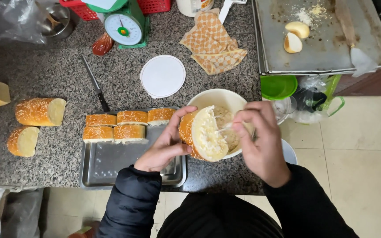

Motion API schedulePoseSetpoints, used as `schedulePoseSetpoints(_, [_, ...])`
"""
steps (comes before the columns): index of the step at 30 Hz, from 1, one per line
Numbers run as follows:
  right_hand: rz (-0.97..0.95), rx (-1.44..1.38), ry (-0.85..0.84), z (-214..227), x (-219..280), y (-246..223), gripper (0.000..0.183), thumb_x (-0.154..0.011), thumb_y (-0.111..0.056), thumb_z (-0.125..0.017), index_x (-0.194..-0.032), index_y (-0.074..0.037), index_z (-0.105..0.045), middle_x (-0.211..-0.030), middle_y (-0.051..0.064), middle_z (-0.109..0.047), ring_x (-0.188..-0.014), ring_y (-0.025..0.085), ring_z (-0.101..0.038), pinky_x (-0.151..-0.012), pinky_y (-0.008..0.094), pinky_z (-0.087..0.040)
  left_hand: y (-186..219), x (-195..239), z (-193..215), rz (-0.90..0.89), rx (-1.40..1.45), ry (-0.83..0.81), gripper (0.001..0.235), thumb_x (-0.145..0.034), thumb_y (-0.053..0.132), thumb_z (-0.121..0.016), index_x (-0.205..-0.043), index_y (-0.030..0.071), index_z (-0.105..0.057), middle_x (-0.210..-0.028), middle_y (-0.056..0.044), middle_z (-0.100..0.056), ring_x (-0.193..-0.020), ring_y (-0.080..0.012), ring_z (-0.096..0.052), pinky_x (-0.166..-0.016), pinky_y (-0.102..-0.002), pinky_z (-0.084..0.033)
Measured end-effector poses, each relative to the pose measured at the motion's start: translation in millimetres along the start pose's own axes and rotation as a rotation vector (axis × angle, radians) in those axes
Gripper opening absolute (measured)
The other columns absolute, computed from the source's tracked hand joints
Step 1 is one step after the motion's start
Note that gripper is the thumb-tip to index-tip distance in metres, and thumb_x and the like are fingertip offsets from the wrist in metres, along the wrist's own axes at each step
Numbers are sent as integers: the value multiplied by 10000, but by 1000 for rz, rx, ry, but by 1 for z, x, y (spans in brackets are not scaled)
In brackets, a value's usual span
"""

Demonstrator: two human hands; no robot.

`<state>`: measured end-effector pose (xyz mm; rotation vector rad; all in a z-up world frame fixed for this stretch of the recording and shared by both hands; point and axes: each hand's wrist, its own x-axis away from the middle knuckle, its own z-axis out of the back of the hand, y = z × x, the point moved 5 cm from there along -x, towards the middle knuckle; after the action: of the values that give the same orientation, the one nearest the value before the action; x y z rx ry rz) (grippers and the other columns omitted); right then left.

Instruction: The person retrieves a metal tray and a container of butter from a refrigerator, then repeatedly scoops butter and spreads it onto the cut surfaces of sliced bread rolls, placing each buttered piece onto the tray.

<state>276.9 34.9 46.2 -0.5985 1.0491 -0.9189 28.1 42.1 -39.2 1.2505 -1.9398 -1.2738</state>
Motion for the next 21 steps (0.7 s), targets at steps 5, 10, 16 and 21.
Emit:
schedulePoseSetpoints(5, [-113,-32,6,-1,11,26,130,-1108,31,-645,-1120,-48,-748,-1113,139,-526,-1006,325,-603,-965,503,-554,3,3,1,-11,38,17,1011,-808,-50,-733,-1739,56,-353,-1727,-259,-360,-1358,-431,-633,-1049,-541,-660])
schedulePoseSetpoints(10, [-263,147,-97,-5,18,31,89,-1084,-49,-729,-1065,-67,-815,-1098,132,-660,-907,297,-681,-855,473,-561,5,3,-5,-12,68,23,1019,-819,-39,-735,-1751,79,-343,-1807,-274,-267,-1074,-211,-730,-1048,-419,-680])
schedulePoseSetpoints(16, [-232,-98,-21,9,10,22,130,-1143,-78,-667,-1077,-25,-766,-1137,130,-615,-950,230,-613,-898,420,-537,2,6,11,-30,72,36,1040,-810,-38,-728,-1763,39,-321,-1712,-282,-413,-1307,-407,-663,-1014,-496,-661])
schedulePoseSetpoints(21, [-125,-87,-97,-11,-8,-26,61,-1055,-15,-700,-1056,-24,-760,-1105,143,-570,-1046,330,-621,-949,492,-559,-2,3,-1,-18,65,18,1024,-818,-48,-727,-1757,58,-332,-1710,-273,-412,-1317,-411,-663,-1032,-502,-659])
